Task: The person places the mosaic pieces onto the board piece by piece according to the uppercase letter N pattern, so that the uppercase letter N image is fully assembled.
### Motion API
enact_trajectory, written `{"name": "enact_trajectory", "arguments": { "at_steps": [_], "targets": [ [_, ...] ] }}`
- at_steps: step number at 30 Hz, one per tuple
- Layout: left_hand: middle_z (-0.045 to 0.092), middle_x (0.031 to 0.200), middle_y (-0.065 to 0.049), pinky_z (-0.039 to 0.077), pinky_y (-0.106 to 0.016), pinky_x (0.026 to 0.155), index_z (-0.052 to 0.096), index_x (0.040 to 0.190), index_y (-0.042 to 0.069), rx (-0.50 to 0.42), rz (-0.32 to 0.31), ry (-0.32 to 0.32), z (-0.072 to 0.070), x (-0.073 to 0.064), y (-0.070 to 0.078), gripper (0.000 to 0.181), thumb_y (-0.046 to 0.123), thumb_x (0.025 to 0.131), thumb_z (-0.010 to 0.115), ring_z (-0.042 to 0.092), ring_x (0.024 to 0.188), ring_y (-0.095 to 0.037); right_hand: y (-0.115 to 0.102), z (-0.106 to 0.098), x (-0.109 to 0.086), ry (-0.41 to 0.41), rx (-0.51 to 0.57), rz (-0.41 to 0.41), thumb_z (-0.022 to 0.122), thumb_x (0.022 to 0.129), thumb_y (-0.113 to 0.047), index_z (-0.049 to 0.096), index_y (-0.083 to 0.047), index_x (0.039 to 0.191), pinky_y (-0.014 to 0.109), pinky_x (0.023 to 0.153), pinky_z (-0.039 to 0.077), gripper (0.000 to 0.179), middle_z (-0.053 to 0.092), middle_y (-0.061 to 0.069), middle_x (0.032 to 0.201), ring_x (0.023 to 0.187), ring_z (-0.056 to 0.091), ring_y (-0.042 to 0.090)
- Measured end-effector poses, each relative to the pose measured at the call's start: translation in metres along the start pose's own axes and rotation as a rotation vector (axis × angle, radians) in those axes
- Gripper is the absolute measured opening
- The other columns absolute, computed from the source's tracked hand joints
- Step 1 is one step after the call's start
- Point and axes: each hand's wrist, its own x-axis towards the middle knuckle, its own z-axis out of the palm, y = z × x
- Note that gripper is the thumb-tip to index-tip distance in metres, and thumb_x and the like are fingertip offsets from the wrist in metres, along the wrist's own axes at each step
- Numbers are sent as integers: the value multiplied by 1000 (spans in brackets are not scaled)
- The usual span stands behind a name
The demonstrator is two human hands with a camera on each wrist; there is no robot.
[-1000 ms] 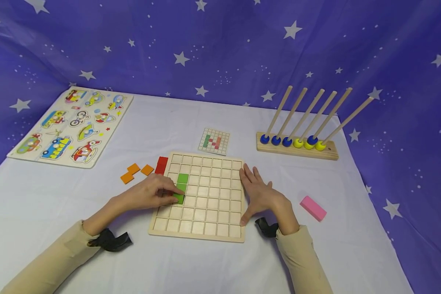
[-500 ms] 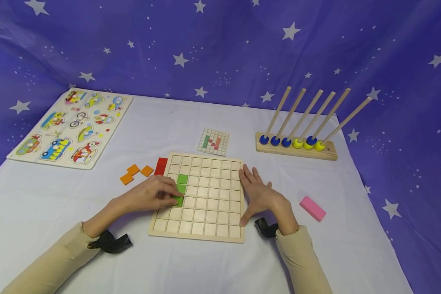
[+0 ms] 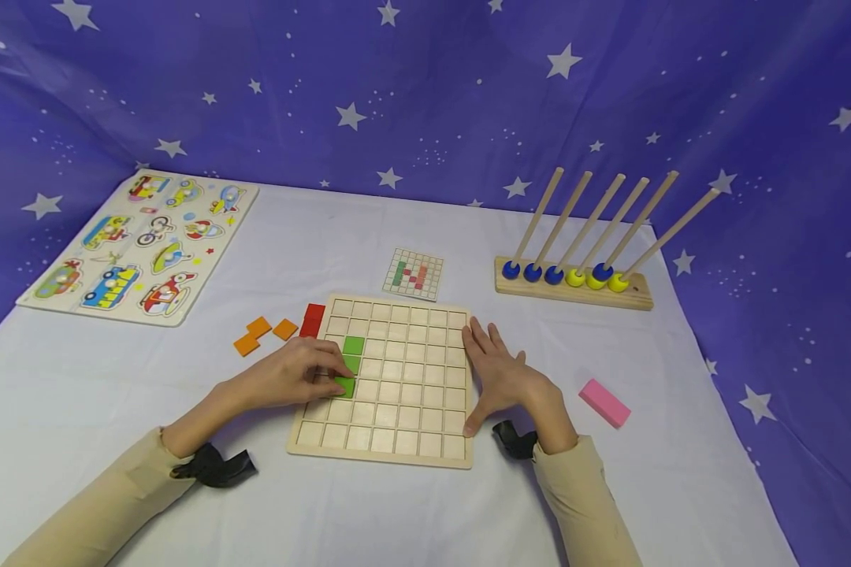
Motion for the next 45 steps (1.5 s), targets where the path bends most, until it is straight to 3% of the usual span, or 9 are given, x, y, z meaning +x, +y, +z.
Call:
{"name": "enact_trajectory", "arguments": {
  "at_steps": [25, 45],
  "targets": [
    [66, 88, 11, 46, -19, 68, 76, 94, 16, 6, -17, -19, 0, 0, -1, 11, 17, 83, 74, 54, 74, 0, -1, 0, -1, 1, 1, 2, 93, 50, -43, 2, 3, 152, 82, 97, 8, 144, -9, 22, 160, 145, -8, 47],
    [66, 85, 8, 44, -17, 61, 78, 96, 11, -15, 49, 9, 0, 0, -2, 14, 15, 83, 75, 53, 70, 1, -2, -1, -1, -3, 7, 6, 93, 51, -42, 2, 2, 152, 82, 97, 8, 143, -9, 22, 160, 145, -8, 46]
  ]
}}
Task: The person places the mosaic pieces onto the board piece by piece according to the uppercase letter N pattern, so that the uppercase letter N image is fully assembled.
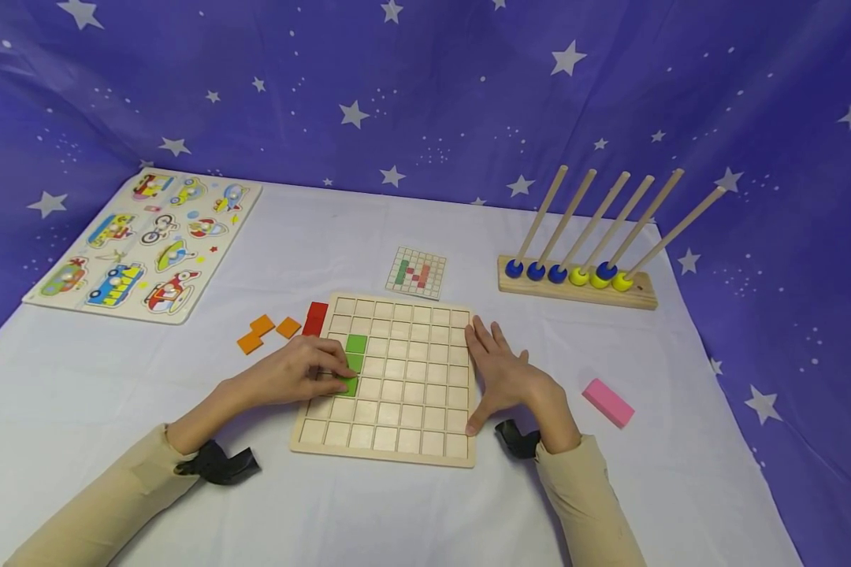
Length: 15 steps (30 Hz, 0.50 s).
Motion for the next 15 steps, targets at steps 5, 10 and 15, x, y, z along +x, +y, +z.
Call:
{"name": "enact_trajectory", "arguments": {
  "at_steps": [5, 10, 15],
  "targets": [
    [65, 83, 8, 43, -16, 60, 78, 94, 10, 8, 11, 14, 0, 0, 0, 12, 14, 83, 75, 50, 68, 2, -1, 0, 0, -4, -2, 3, 93, 51, -42, 1, 2, 152, 81, 97, 8, 143, -10, 22, 160, 145, -9, 46],
    [65, 83, 7, 43, -17, 60, 77, 93, 10, -3, -7, 9, 1, 1, 2, 11, 13, 83, 75, 49, 67, 1, 0, 0, 0, -7, -2, 2, 92, 51, -43, 1, 3, 152, 81, 97, 8, 143, -10, 22, 160, 145, -9, 46],
    [65, 83, 6, 44, -18, 61, 77, 92, 10, -9, -4, 15, 1, 1, 2, 11, 13, 82, 75, 51, 68, -1, 0, 0, 1, -8, -2, 3, 92, 51, -43, 2, 3, 152, 81, 97, 8, 144, -10, 21, 160, 145, -9, 46]
  ]
}}
